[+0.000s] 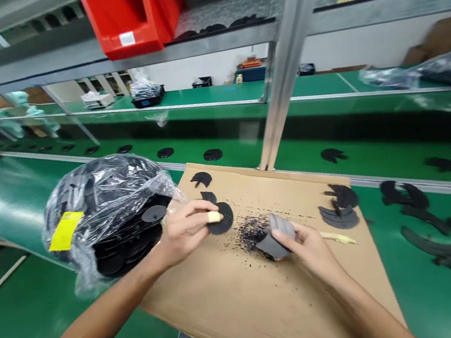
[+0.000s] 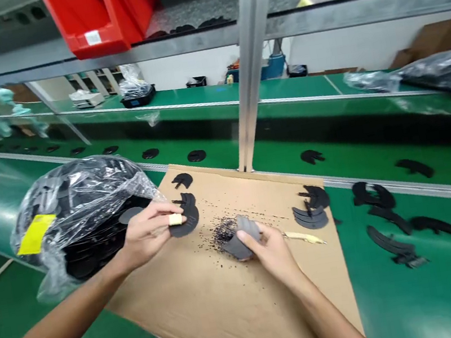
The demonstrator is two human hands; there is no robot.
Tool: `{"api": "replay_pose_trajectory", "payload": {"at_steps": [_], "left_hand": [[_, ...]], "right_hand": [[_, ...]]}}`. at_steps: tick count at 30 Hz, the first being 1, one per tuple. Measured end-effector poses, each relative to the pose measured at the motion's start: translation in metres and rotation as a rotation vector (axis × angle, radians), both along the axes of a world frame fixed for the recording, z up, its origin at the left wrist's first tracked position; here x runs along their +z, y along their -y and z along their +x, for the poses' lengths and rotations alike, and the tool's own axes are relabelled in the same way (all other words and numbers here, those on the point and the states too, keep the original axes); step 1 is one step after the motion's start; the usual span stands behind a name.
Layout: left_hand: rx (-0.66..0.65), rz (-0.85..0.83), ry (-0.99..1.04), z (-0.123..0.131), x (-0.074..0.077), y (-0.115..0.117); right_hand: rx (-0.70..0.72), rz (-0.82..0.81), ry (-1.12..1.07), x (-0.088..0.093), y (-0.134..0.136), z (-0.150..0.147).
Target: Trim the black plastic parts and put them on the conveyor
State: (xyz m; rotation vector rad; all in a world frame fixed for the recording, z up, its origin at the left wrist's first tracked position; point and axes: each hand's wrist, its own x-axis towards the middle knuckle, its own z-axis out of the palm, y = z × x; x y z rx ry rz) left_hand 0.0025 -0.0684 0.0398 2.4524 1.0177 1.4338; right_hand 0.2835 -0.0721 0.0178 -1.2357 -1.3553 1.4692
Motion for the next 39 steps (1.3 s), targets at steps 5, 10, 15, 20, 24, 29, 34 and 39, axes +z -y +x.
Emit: {"api": "replay_pose_trajectory", "payload": {"at_steps": [5, 10, 15, 20, 24, 29, 34, 39], "left_hand": [[-0.165, 0.106, -0.022, 0.056, -0.041, -0.003], [-0.161, 0.152, -0.064, 0.070, -0.063, -0.002], [-0.153, 0.105, -0.143, 0.069, -0.064, 0.002], [-0.207, 0.032, -0.127, 0.071, -0.064, 0.005], [-0.168, -0.287, 0.136, 0.072, -0.063, 0.009], [-0.173, -0.714, 0.266, 0.073, -0.057, 0.009], [-0.198, -0.373, 0.194, 0.072, -0.055, 0.010], [-0.319, -0.305, 0.215, 0.071, -0.054, 0.011]], "right_hand": [[0.024, -0.129, -0.219, -0.007, 0.007, -0.007], [0.027, -0.117, -0.212, -0.011, 0.012, 0.000], [-0.009, -0.159, -0.228, -0.018, 0.014, 0.001], [-0.073, -0.128, -0.166, -0.024, 0.015, 0.001], [-0.097, 0.015, -0.024, -0.023, 0.020, -0.002], [-0.061, 0.308, 0.136, -0.023, 0.029, -0.008], [0.043, 0.536, 0.301, -0.027, 0.031, -0.006], [0.056, 0.619, 0.289, -0.030, 0.033, -0.009]]}}
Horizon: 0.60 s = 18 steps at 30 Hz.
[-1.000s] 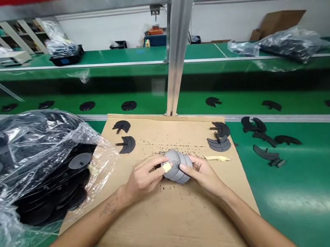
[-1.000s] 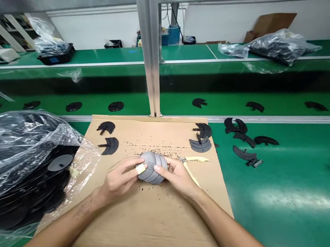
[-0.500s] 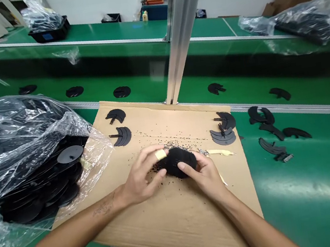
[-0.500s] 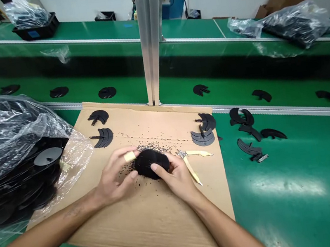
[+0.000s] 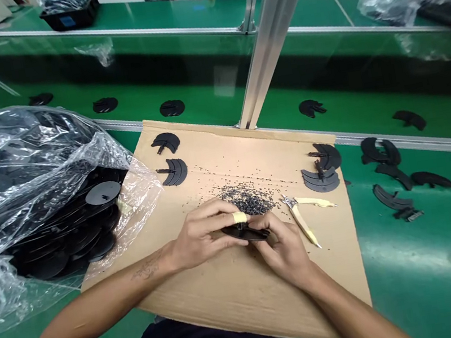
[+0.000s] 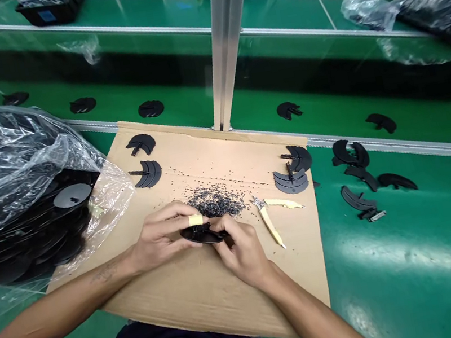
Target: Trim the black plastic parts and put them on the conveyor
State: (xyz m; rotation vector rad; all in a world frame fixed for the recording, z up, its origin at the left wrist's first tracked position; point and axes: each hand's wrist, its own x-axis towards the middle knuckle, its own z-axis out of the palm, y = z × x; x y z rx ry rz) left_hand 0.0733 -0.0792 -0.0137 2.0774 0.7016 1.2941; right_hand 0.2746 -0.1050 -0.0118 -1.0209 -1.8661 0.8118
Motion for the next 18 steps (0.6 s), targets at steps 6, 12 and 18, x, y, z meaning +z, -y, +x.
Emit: {"api": "replay_pose_trajectory", "payload": {"at_steps": [6, 12, 18], "left_hand": [[-0.029, 0.065, -0.075, 0.0002, 0.0029, 0.0025], [-0.022, 0.081, -0.107, -0.0014, 0.0020, 0.0049], [-0.034, 0.119, -0.138, -0.0016, 0.0061, 0.0028]], "right_hand": [[0.008, 0.004, 0.005, 0.0017, 0.0039, -0.0068], [0.022, 0.085, 0.096, 0.0065, 0.0041, -0.0066], [0.000, 0.142, 0.133, 0.0032, 0.0063, -0.0046]]}}
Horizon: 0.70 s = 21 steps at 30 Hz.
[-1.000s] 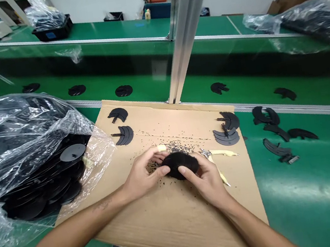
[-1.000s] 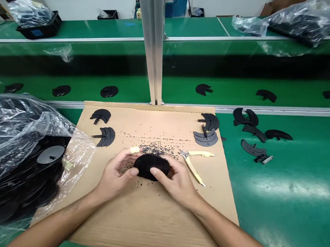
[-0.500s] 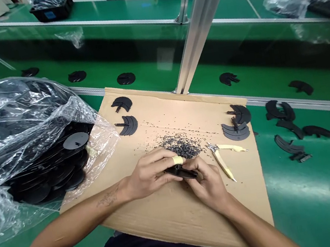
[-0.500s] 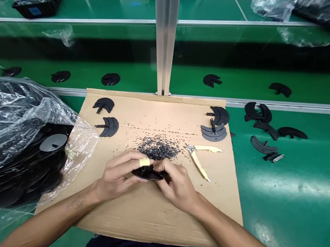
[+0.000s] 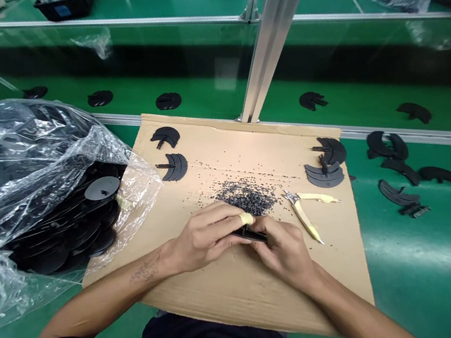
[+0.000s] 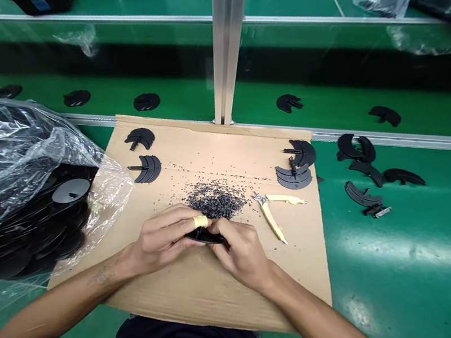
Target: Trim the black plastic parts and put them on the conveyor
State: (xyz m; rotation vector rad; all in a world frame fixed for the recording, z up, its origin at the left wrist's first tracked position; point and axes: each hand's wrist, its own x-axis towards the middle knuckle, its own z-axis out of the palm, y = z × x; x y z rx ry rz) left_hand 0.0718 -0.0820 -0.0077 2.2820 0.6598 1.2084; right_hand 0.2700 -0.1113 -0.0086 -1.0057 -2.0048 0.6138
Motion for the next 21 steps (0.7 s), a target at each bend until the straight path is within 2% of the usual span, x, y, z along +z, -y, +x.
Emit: {"api": "replay_pose_trajectory", "payload": {"at_steps": [8, 14, 21], "left_hand": [[0.009, 0.046, 0.025, 0.0001, -0.0027, -0.0014], [-0.030, -0.016, 0.048, 0.0007, -0.0004, 0.0002], [-0.038, -0.101, 0.120, 0.0020, 0.0045, 0.0028]], "right_hand": [[0.022, 0.016, 0.003, -0.0009, 0.0016, 0.0019], [-0.012, 0.024, -0.005, 0.0011, 0.0001, 0.0021], [0.044, -0.049, -0.095, 0.0015, -0.0005, -0.0004]]}}
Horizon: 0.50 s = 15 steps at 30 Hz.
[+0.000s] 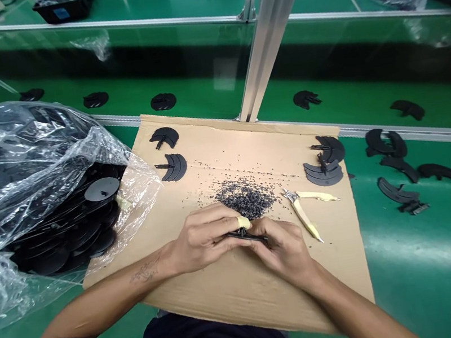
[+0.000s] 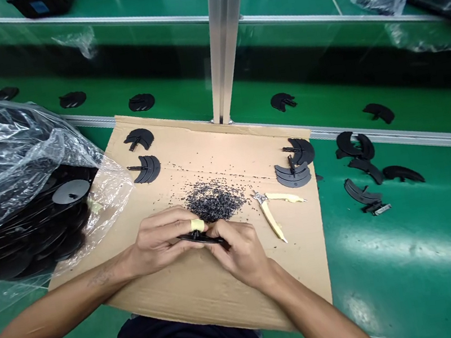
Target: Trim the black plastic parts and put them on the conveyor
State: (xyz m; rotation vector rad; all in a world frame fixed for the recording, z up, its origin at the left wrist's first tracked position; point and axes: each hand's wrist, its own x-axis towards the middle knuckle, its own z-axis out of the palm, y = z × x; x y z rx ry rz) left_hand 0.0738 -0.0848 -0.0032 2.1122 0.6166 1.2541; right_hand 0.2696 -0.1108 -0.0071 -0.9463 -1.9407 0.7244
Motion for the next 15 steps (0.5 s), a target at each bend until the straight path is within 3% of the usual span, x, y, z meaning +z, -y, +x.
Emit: {"api": "replay_pose_trajectory", "payload": {"at_steps": [6, 9, 15], "left_hand": [[-0.257, -0.343, 0.067, -0.0055, 0.0034, -0.0049], [-0.193, -0.324, 0.050, -0.0065, 0.0022, -0.0043], [0.045, -0.047, -0.072, -0.0051, -0.0010, -0.0006]], "right_hand": [[0.026, -0.108, -0.108, 0.0001, -0.0011, 0.0018], [0.046, -0.117, -0.107, -0.0010, -0.0028, 0.0021], [0.024, 0.048, -0.060, 0.0002, -0.0089, 0.0041]]}}
